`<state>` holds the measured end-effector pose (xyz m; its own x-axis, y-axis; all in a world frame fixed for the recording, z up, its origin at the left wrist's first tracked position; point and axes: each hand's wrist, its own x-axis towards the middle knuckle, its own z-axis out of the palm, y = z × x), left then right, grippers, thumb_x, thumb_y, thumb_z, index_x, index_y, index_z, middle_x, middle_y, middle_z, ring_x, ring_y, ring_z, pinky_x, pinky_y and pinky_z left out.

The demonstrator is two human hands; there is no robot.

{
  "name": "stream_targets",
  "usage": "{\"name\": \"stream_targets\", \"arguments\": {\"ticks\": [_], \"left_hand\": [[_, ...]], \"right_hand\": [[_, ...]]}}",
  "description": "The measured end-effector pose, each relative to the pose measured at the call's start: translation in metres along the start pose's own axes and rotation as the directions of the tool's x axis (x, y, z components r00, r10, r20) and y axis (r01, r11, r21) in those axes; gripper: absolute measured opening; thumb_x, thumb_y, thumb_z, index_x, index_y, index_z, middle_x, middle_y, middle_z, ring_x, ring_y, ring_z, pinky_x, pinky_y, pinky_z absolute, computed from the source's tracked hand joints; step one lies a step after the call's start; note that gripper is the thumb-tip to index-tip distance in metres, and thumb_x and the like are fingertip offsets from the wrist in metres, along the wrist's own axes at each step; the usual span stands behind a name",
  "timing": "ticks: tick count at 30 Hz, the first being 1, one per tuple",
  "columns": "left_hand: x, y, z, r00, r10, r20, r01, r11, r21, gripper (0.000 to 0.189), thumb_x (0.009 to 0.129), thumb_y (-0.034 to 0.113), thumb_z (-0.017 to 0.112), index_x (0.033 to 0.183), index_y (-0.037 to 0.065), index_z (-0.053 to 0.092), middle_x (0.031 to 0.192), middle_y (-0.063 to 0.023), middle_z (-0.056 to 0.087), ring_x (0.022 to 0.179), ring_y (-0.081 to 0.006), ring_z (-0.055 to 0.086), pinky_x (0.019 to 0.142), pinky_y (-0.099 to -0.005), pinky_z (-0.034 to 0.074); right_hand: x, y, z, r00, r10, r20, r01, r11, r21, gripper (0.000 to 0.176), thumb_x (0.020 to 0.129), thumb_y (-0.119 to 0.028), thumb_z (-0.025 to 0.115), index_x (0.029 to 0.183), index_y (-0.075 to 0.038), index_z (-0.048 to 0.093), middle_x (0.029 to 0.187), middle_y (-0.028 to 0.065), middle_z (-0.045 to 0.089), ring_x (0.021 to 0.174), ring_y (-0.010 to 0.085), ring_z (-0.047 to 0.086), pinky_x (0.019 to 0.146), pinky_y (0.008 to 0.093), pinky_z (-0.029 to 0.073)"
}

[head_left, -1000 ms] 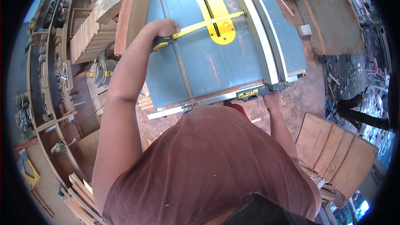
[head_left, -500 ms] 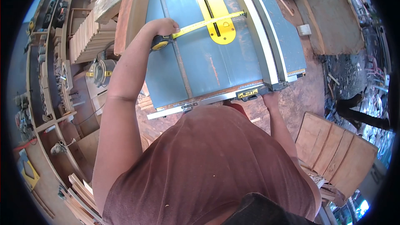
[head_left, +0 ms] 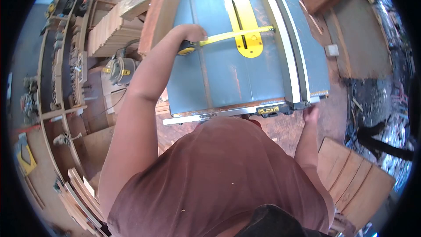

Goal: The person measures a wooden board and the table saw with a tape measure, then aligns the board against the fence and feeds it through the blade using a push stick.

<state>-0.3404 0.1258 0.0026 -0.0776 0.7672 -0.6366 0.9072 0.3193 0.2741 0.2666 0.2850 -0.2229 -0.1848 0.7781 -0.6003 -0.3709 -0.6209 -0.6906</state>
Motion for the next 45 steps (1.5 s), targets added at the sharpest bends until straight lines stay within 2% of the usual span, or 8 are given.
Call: {"name": "stream_targets", "arguments": {"ticks": [13,17,19,21,29,39,43,45], "left_hand": [[-0.089,0.058,0.037,0.991,-0.131,0.024,0.133,0.951,-0.278,0.031,0.099,0.03,0.052,0.106,0.004,0.067,0.086,-0.0115,0.068,0.081,-0.0215,0.063,0.075,-0.0362,0.048],[-0.133,0.082,0.085,0.974,-0.219,0.064,0.206,0.723,-0.659,0.031,0.101,0.031,0.052,0.102,0.004,0.066,0.079,0.0007,0.062,0.074,-0.0092,0.056,0.071,-0.0287,0.047],[-0.147,0.091,0.112,0.965,-0.258,0.044,0.182,0.541,-0.821,0.03,0.102,0.03,0.051,0.1,0.004,0.065,0.08,0.0025,0.061,0.075,-0.0071,0.054,0.07,-0.0275,0.047],[-0.151,0.101,0.134,0.966,-0.257,-0.003,0.077,0.299,-0.951,0.027,0.102,0.028,0.05,0.099,0.006,0.064,0.083,0.0033,0.061,0.076,-0.0068,0.054,0.071,-0.0261,0.047],[-0.156,0.14,0.131,0.915,-0.314,-0.252,-0.326,-0.211,-0.922,0.024,0.104,0.025,0.045,0.099,0.007,0.059,0.087,-0.0021,0.061,0.079,-0.0105,0.057,0.072,-0.0258,0.048],[-0.255,-0.008,0.228,0.704,-0.623,-0.342,-0.665,-0.409,-0.624,0.045,0.104,0.029,0.042,0.133,-0.006,0.047,0.116,-0.0147,0.06,0.104,-0.018,0.057,0.092,-0.0296,0.044],[-0.279,-0.064,0.257,0.542,-0.715,-0.441,-0.832,-0.383,-0.401,0.067,0.1,0.039,0.049,0.144,-0.008,0.031,0.127,-0.0195,0.055,0.113,-0.021,0.056,0.096,-0.03,0.044],[-0.276,-0.094,0.29,0.574,-0.597,-0.56,-0.604,0.153,-0.782,0.088,0.093,0.048,0.059,0.151,-0.003,0.017,0.134,-0.0193,0.05,0.119,-0.0234,0.053,0.098,-0.0321,0.045]], "right_hand": [[0.121,0.012,-0.001,0.997,0.062,-0.045,-0.074,0.925,-0.373,0.033,0.094,-0.021,0.054,0.123,-0.005,0.058,0.106,0.0087,0.066,0.087,0.0231,0.066,0.069,0.0376,0.056],[0.133,0.047,-0.085,0.947,0.292,0.133,-0.007,0.435,-0.901,0.03,0.094,-0.021,0.054,0.12,-0.006,0.059,0.102,0.0076,0.067,0.083,0.0229,0.066,0.067,0.0377,0.055],[0.129,0.086,-0.128,0.684,0.63,0.367,0.434,0.051,-0.899,0.029,0.093,-0.021,0.055,0.118,-0.006,0.06,0.1,0.007,0.067,0.082,0.0228,0.066,0.065,0.0378,0.054],[-0.011,0.059,-0.032,0.564,0.818,0.111,0.031,0.114,-0.993,0.028,0.086,-0.017,0.065,0.111,-0.004,0.062,0.09,0.0046,0.067,0.074,0.015,0.061,0.062,0.032,0.05],[-0.258,0.033,0.282,0.634,0.18,0.752,0.43,0.727,-0.536,0.046,0.099,-0.024,0.051,0.137,0.001,0.044,0.121,0.0109,0.059,0.107,0.0167,0.057,0.089,0.0308,0.047],[-0.35,0.24,0.444,0.62,0.336,0.709,0.463,0.573,-0.677,0.052,0.093,-0.028,0.059,0.133,0.001,0.043,0.108,0.0122,0.059,0.093,0.0152,0.059,0.078,0.0309,0.049],[-0.364,0.299,0.48,0.61,0.51,0.606,0.104,0.707,-0.7,0.046,0.091,-0.026,0.06,0.126,0.001,0.047,0.1,0.01,0.06,0.08,0.0134,0.06,0.064,0.0296,0.05],[-0.365,0.322,0.496,0.613,0.521,0.594,0.078,0.708,-0.702,0.042,0.091,-0.026,0.058,0.124,-0.002,0.048,0.097,0.0089,0.059,0.078,0.0144,0.06,0.064,0.0302,0.05]]}}
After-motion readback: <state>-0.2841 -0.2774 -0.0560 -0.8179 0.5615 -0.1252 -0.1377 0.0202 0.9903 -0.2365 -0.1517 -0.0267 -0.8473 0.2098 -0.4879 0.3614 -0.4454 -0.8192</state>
